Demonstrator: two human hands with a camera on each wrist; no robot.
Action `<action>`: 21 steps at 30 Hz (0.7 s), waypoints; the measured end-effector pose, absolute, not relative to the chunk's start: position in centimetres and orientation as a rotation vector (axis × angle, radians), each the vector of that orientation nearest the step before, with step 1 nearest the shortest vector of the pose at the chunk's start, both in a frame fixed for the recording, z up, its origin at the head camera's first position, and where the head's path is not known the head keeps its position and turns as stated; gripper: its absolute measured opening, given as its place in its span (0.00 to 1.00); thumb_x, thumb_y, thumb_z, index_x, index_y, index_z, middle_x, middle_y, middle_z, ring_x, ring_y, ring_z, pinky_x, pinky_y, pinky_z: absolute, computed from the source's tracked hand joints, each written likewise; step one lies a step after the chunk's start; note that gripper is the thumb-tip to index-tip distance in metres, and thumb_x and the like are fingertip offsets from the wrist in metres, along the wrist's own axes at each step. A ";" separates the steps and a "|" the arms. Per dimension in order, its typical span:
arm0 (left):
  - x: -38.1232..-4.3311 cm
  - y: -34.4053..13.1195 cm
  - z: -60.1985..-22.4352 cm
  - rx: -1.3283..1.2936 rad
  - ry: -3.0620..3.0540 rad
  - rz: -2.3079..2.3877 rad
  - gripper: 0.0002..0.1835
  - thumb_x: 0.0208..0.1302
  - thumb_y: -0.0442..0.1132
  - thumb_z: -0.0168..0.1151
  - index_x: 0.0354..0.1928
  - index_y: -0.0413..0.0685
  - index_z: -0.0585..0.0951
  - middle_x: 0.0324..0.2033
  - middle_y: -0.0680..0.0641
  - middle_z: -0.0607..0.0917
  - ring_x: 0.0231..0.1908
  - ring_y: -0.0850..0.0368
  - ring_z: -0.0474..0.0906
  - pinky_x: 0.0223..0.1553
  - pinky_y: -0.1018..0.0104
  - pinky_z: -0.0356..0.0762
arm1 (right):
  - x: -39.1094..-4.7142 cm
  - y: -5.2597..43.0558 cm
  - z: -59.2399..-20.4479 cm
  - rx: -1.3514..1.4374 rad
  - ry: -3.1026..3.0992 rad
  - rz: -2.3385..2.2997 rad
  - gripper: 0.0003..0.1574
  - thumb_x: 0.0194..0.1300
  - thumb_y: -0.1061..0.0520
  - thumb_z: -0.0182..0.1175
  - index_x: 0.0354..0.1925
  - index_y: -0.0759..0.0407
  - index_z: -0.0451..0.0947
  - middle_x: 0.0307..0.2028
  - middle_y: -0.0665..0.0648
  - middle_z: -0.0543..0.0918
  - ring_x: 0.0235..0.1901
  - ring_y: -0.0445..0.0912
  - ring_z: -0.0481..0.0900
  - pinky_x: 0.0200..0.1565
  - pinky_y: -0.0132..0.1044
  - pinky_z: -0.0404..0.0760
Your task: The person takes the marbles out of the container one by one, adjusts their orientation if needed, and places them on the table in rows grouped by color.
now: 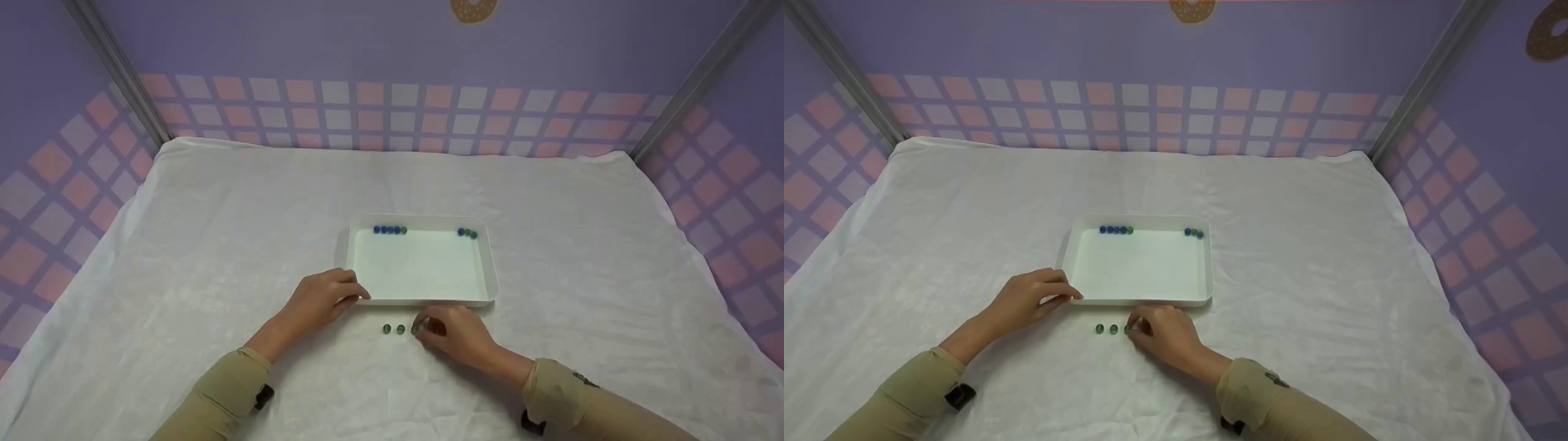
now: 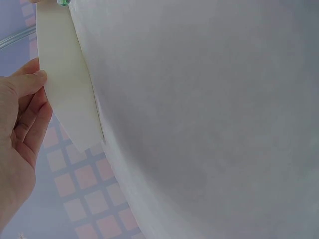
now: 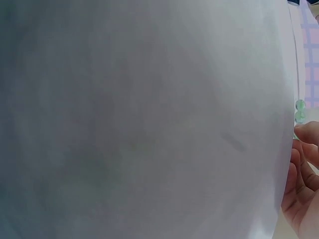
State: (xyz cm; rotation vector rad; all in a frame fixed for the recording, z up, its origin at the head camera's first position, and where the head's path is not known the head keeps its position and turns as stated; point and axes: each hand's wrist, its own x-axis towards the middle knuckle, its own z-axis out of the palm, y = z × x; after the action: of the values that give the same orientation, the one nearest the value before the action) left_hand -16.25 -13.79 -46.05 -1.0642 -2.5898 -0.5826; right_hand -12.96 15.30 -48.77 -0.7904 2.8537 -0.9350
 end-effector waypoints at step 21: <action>-16.2 -13.7 -45.9 -1.047 -2.604 -0.549 0.08 0.63 0.35 0.67 0.37 0.59 0.89 0.28 0.56 0.81 0.28 0.63 0.75 0.28 0.70 0.71 | -13.1 15.6 -48.4 -0.811 2.782 -0.936 0.15 0.58 0.51 0.73 0.44 0.48 0.84 0.26 0.43 0.81 0.23 0.31 0.72 0.28 0.27 0.72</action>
State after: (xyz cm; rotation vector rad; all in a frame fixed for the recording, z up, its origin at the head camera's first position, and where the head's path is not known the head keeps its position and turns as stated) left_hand -16.18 -13.68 -45.87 -1.0466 -2.6039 -0.5486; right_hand -13.11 15.58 -48.44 -0.8106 2.7820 -0.9365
